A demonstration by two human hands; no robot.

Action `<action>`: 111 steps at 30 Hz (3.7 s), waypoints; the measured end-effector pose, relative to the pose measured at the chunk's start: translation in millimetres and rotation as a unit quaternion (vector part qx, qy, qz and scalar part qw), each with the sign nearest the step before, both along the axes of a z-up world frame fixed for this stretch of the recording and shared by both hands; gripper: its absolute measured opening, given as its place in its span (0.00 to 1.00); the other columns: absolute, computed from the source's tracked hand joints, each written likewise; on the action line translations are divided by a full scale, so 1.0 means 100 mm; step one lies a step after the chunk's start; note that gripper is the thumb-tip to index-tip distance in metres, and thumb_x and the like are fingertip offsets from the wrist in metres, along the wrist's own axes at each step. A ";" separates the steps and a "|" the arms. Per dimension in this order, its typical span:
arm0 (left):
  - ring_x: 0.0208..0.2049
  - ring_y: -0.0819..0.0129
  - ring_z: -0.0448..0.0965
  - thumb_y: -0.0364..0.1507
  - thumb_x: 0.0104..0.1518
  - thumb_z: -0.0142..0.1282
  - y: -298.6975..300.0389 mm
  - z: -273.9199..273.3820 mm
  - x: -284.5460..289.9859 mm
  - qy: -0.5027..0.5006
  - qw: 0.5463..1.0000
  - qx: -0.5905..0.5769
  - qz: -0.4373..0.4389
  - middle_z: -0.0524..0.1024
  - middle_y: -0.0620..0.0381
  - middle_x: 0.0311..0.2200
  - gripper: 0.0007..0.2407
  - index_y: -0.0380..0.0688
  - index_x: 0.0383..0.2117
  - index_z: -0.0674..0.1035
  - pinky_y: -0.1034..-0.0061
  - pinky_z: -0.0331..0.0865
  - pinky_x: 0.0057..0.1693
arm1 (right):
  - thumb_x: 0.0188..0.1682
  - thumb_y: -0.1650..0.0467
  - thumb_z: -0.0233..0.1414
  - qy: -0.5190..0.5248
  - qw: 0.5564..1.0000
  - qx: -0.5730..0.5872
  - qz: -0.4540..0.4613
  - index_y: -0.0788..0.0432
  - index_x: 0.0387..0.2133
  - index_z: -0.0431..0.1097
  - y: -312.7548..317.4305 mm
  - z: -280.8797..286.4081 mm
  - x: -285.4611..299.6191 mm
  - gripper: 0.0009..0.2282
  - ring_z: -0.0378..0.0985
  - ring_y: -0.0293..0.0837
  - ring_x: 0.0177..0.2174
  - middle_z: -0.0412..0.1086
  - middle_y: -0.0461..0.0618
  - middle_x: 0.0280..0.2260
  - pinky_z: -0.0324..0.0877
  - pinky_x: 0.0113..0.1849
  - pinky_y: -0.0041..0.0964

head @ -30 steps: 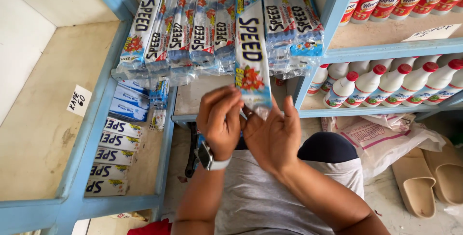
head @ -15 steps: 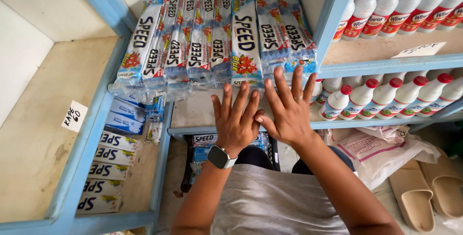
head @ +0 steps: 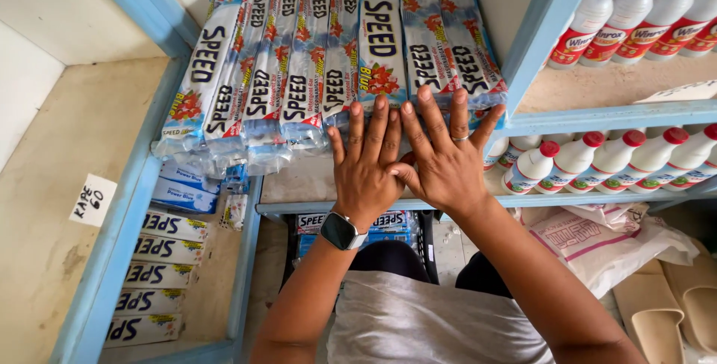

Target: Organizing and arranging detergent bars on a grocery store shelf.

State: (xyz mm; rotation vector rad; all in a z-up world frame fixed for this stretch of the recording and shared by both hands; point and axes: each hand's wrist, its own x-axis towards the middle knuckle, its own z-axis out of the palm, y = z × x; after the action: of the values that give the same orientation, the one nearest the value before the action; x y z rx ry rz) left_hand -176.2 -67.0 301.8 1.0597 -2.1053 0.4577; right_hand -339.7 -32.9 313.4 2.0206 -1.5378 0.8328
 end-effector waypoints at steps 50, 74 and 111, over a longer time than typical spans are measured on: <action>0.58 0.45 0.65 0.35 0.43 0.71 1.22 -3.48 2.36 -0.184 0.834 0.505 0.124 0.69 0.50 0.54 0.23 0.59 0.50 0.80 0.42 0.60 0.59 | 0.57 0.53 0.41 0.056 0.853 0.460 0.239 0.46 0.56 0.70 0.79 -1.26 1.27 0.21 0.62 0.56 0.59 0.66 0.49 0.58 0.59 0.56 0.58; 0.50 0.58 0.73 0.33 0.58 0.59 1.12 -2.74 2.50 -0.112 0.942 0.313 0.034 0.76 0.58 0.43 0.10 0.52 0.44 0.82 0.58 0.60 0.60 | 0.57 0.57 0.45 -0.062 0.873 0.415 0.250 0.51 0.49 0.76 0.83 -1.15 1.21 0.17 0.79 0.57 0.39 0.77 0.52 0.42 0.72 0.43 0.52; 0.59 0.52 0.68 0.41 0.60 0.65 2.53 0.07 1.22 0.176 0.967 0.016 -0.182 0.70 0.55 0.54 0.16 0.49 0.48 0.80 0.57 0.69 0.62 | 0.56 0.48 0.44 -0.709 0.303 0.414 0.483 0.63 0.73 0.47 0.84 0.57 1.16 0.39 0.78 0.58 0.34 0.72 0.64 0.35 0.77 0.39 0.53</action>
State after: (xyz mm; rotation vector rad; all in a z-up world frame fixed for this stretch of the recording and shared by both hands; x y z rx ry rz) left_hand -53.7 185.8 308.4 0.6858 -1.9293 0.0486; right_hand -223.9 50.9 370.9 2.9315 -0.8231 3.8681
